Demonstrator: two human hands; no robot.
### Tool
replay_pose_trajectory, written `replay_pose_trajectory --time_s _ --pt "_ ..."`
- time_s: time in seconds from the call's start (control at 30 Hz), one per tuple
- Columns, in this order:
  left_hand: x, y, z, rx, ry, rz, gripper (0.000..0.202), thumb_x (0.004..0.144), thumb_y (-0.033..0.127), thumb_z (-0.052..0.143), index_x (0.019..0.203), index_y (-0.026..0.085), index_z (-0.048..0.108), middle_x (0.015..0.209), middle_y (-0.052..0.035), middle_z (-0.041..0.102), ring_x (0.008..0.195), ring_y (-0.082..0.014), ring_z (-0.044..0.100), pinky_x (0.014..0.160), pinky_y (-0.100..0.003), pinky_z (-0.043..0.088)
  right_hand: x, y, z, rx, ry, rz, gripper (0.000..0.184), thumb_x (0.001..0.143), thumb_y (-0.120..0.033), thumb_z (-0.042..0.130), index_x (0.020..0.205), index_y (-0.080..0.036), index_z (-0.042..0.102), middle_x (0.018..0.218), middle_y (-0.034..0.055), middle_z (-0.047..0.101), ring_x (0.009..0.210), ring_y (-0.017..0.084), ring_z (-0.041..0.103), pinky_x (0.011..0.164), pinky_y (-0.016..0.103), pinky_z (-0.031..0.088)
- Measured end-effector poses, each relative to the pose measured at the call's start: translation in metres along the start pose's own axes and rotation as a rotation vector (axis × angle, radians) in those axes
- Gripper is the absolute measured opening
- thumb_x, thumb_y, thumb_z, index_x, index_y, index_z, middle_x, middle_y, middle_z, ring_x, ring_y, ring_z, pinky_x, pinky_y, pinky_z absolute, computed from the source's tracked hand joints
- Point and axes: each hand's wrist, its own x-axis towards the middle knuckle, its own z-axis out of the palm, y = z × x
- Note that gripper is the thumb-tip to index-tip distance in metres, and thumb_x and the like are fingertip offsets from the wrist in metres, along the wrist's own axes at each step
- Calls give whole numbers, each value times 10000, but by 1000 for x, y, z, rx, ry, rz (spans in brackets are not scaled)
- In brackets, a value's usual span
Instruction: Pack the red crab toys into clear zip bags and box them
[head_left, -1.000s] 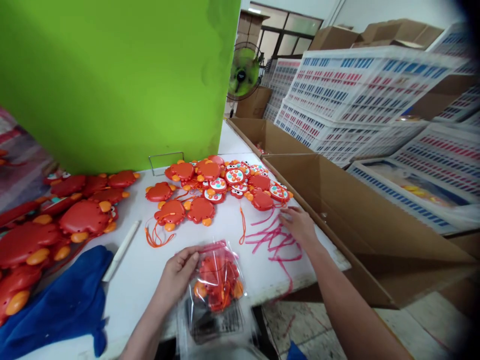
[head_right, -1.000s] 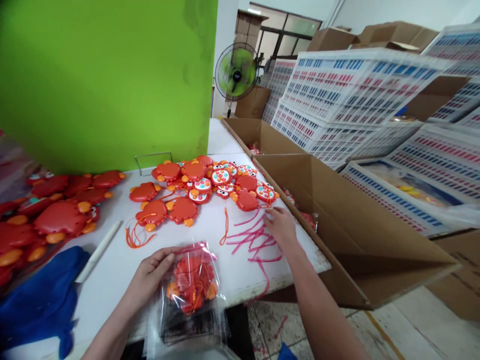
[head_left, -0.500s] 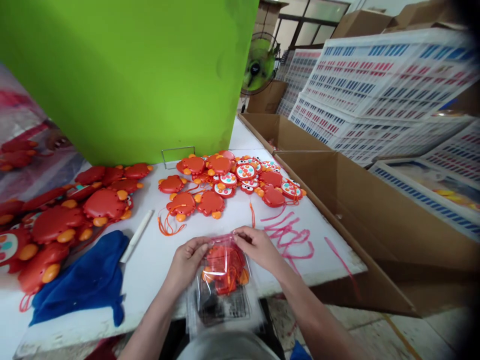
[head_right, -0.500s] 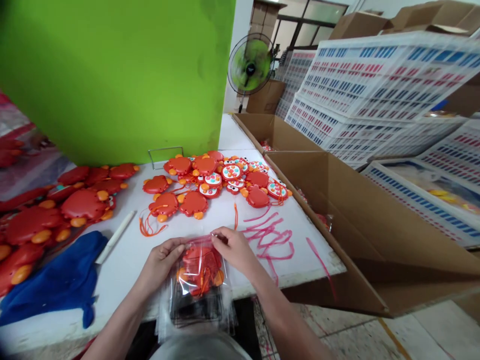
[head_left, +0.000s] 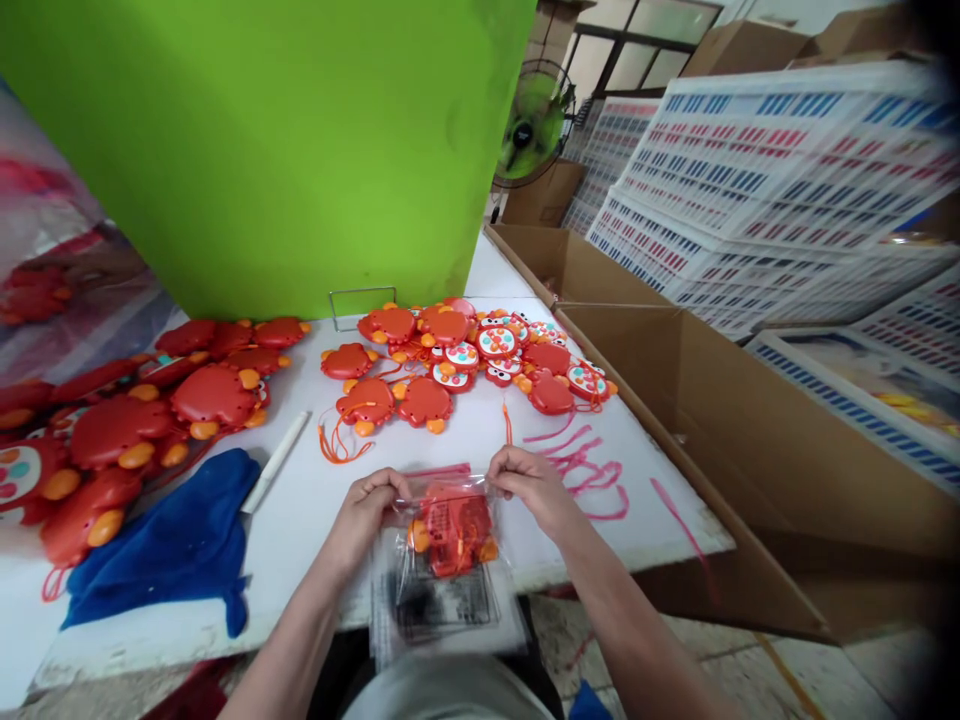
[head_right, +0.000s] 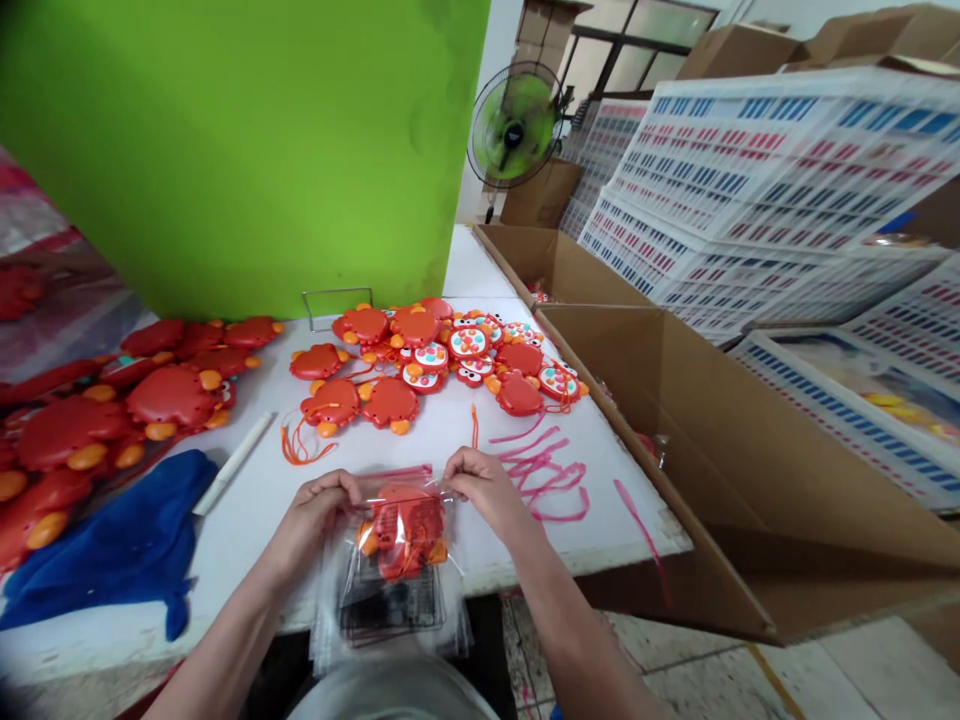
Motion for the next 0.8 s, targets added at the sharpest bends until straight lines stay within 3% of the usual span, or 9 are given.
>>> replay_pose_trajectory --time_s 0.13,0.27,0.37,0.43,0.47,0.57,0.63,0.7,0.8 --pt "-1 2 2 -20 29 37 333 790 424 494 571 177 452 617 3 534 612 -136 529 588 -242 448 -1 -3 4 -61 -26 -2 166 829 -314 460 865 -190 565 625 -32 535 550 112 496 508 239 376" --pt "1 1 9 64 119 48 516 786 592 497 503 201 316 505 29 414 555 -126 493 523 -217 398 -3 -4 8 -99 -70 -45 273 829 -383 546 1018 -187 568 650 -34 547 538 96 503 479 216 381" --pt "1 -2 14 170 156 58 498 779 606 510 539 185 395 508 40 437 497 -101 451 493 -209 369 -4 -7 -4 -46 -26 -35 346 812 -393 573 1083 -177 559 670 -17 598 473 86 498 428 207 372" --pt "-1 -4 17 317 161 86 420 808 554 506 639 170 499 572 26 514 509 -102 466 503 -211 377 -5 -12 -24 -21 100 -77 387 794 -391 599 1109 -169 565 690 0 631 449 88 501 415 214 392" --pt "-2 -5 18 420 160 113 368 828 510 500 693 169 533 603 18 543 525 -108 482 514 -215 385 -5 -15 -36 -10 223 -134 394 784 -383 615 1110 -167 572 694 4 639 454 93 511 424 221 413" --pt "-5 -9 23 775 158 255 209 861 354 488 787 179 575 672 -6 593 597 -137 530 579 -247 420 -2 -22 -73 29 808 -421 405 785 -364 621 1141 -182 557 728 -5 639 538 118 585 538 271 510" --pt "-6 -15 27 984 134 384 124 852 270 504 856 185 594 811 -41 630 725 -173 575 671 -289 457 2 -22 -92 21 1087 -590 431 812 -371 590 1198 -200 506 862 17 654 656 138 636 681 345 547" --pt "-6 -22 31 1165 121 493 116 848 230 519 921 191 600 943 -66 625 859 -210 582 752 -332 472 10 -18 -104 -87 1102 -618 454 823 -387 573 1227 -201 482 1020 62 643 787 162 649 803 406 526" --pt "-4 -29 34 1394 164 561 147 873 240 508 978 181 592 994 -77 607 928 -241 564 779 -364 474 29 -7 -112 -403 884 -455 473 817 -429 556 1216 -178 518 1169 129 582 951 219 613 833 425 504"
